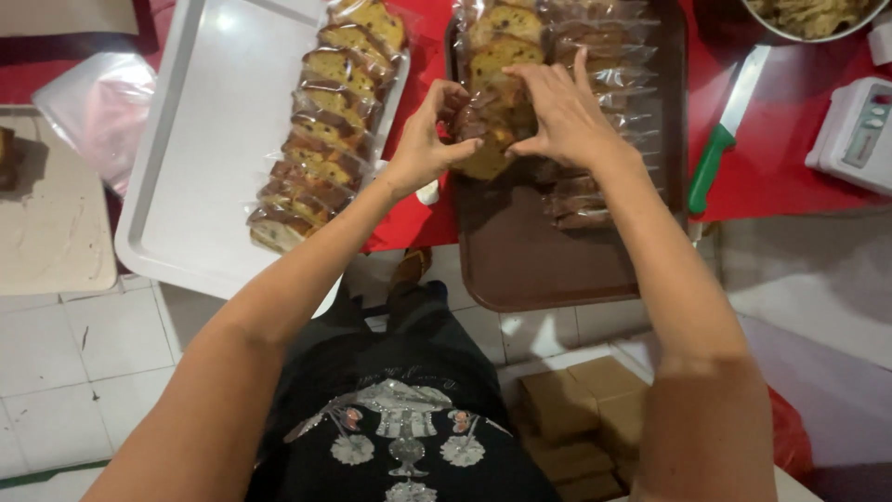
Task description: Organizing and arranging individually wrapped slices of bread onto a white plastic tray.
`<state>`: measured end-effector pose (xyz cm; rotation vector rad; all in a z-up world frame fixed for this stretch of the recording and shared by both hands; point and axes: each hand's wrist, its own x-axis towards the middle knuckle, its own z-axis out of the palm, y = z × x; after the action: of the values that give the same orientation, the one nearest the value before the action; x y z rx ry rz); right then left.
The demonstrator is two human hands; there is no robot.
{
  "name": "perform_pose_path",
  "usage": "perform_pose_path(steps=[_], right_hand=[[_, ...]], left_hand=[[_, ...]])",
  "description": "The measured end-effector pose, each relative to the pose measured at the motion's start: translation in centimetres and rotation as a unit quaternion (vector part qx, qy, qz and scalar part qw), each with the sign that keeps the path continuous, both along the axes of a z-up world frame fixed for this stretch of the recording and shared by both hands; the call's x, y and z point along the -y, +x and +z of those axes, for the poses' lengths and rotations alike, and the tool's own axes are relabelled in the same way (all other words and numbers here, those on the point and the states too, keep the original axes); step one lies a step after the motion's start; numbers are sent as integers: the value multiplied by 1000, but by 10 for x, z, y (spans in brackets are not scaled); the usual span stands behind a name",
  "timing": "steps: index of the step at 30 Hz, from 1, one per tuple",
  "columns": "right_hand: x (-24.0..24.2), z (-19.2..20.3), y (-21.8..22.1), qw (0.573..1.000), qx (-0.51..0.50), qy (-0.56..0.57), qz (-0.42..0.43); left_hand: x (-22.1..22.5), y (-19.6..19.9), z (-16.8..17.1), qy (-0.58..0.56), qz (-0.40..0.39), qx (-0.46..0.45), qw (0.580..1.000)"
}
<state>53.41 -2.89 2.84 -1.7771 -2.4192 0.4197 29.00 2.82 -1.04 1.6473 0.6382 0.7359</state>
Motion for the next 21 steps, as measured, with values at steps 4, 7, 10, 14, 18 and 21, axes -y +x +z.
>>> perform_pose_path(steps=[4, 7, 10, 14, 18, 21], right_hand=[[13, 32, -28, 971, -183, -135, -68], [24, 70, -59, 946, -253, -165, -116], [37, 83, -95, 927, -322, -142, -127], [58, 89, -166, 937, -282, -146, -144], [76, 52, -244, 958, -260, -30, -114], [79, 30, -296, 960, -262, -23, -98]], left_hand=[[-1, -22, 15, -71, -28, 62, 995], [2, -49, 29, -88, -42, 63, 993], [13, -87, 55, -106, -80, 73, 988], [30, -165, 80, -77, -129, 63, 987], [52, -248, 89, -63, -57, -68, 994], [52, -300, 88, -58, -45, -105, 992]])
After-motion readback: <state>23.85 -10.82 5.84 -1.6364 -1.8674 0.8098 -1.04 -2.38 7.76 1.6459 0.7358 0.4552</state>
